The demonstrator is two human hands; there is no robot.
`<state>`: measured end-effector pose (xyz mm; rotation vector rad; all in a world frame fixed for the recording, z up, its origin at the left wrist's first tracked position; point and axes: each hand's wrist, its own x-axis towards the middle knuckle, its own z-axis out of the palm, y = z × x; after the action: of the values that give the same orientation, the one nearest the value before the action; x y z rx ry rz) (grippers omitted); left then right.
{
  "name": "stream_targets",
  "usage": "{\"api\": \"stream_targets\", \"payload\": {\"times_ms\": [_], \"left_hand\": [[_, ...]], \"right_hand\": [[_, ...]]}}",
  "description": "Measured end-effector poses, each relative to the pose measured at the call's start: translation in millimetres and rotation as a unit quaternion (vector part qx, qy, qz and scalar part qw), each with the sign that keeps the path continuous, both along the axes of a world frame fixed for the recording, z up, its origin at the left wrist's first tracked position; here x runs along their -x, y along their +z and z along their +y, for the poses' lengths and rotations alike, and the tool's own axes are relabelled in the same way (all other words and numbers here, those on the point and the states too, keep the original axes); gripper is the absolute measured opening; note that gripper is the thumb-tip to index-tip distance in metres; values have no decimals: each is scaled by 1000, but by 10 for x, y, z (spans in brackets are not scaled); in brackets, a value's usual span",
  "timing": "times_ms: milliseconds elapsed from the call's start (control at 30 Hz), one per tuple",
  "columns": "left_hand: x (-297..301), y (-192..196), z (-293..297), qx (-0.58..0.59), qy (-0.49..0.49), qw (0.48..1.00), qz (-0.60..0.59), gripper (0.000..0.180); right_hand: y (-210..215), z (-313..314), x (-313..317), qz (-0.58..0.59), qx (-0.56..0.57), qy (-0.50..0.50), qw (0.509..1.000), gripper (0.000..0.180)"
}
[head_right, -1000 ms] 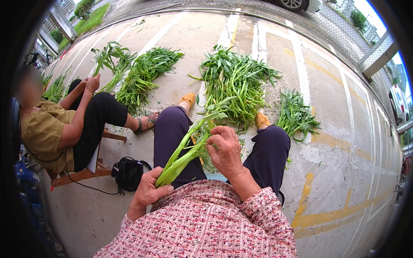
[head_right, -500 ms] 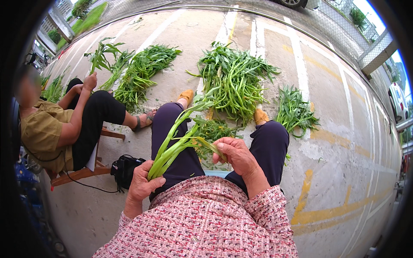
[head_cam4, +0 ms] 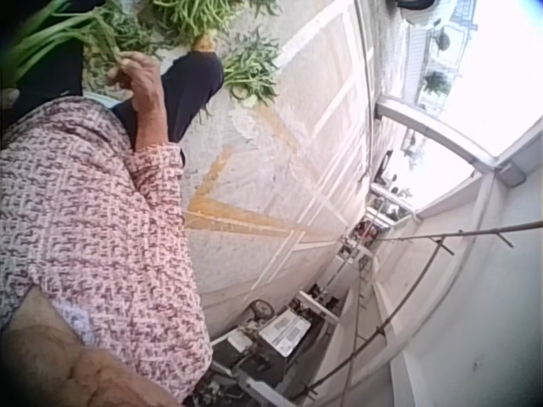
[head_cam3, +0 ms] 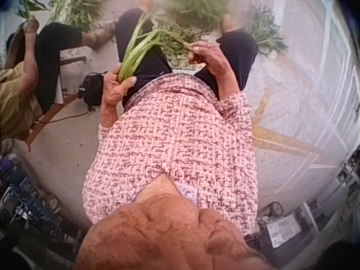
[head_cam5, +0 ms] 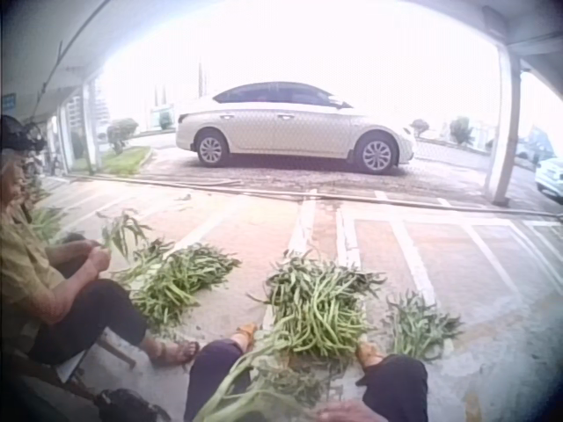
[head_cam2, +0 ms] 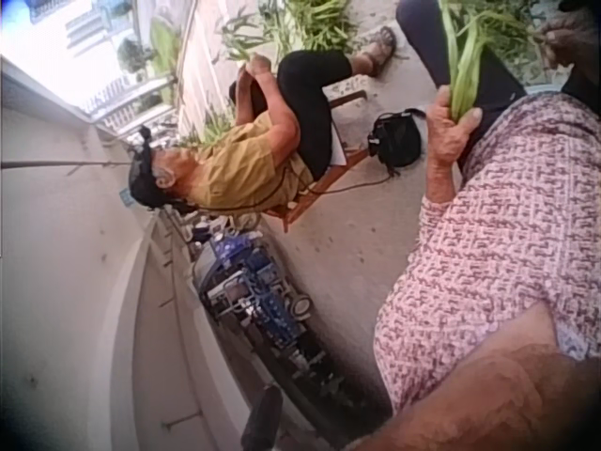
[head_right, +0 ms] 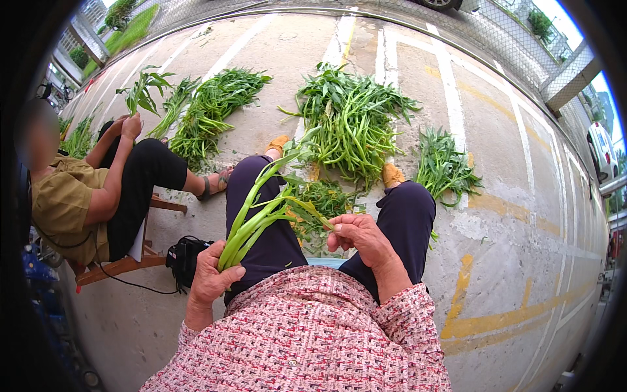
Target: The person picks leaves off long green stems by hand, holding a bundle in one hand and tearing the leafy parts off with the other.
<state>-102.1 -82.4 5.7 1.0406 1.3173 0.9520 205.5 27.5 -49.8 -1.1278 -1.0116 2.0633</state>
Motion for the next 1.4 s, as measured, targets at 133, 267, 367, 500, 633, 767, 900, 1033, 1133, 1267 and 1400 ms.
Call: {"api": "stream_targets", "payload": {"times_ms": [133, 267, 367, 500, 633, 767, 900, 1033, 1133, 1267, 1400], "left_hand": [[-3, 3, -8, 4, 2, 1000, -7, 26], [0, 23, -11, 0, 1, 1000, -1, 26], [5, -2, -10, -5, -1, 1000, 4, 26], [-1, -7, -21, -1, 5, 1000, 2, 26], [3, 18, -45, 13, 2, 1000, 19, 25], [-8, -26, -69, -6, -9, 998, 57, 24], [-40, -50, -93, 3, -5, 999, 40, 24], [-64, -30, -91, 1, 5, 1000, 28, 24], [-27, -1, -98, 12, 31, 999, 13, 25], [4, -27, -86, -10, 26, 999, 16, 26], [-37, -6, -60, -6, 36, 999, 7, 25]], "right_hand": [[47, 13, 63, -34, -32, 19, 999, 17], [42, 30, 98, -75, -63, 19, 995, 15], [-135, 37, 90, -158, -131, -10, 979, 14], [-204, 54, 126, -238, -181, -53, 953, 13], [-235, 122, 129, -253, -181, -74, 948, 14], [-349, 182, 128, -195, -127, -127, 964, 15], [-389, 211, 100, -141, -80, -167, 972, 11], [-420, 220, 53, -122, -42, -212, 969, 10], [-394, 232, -2, -125, -37, -232, 964, 9], [-449, 206, 9, -164, -93, -203, 961, 13], [-521, 203, 32, -181, -151, -175, 956, 26]]}}
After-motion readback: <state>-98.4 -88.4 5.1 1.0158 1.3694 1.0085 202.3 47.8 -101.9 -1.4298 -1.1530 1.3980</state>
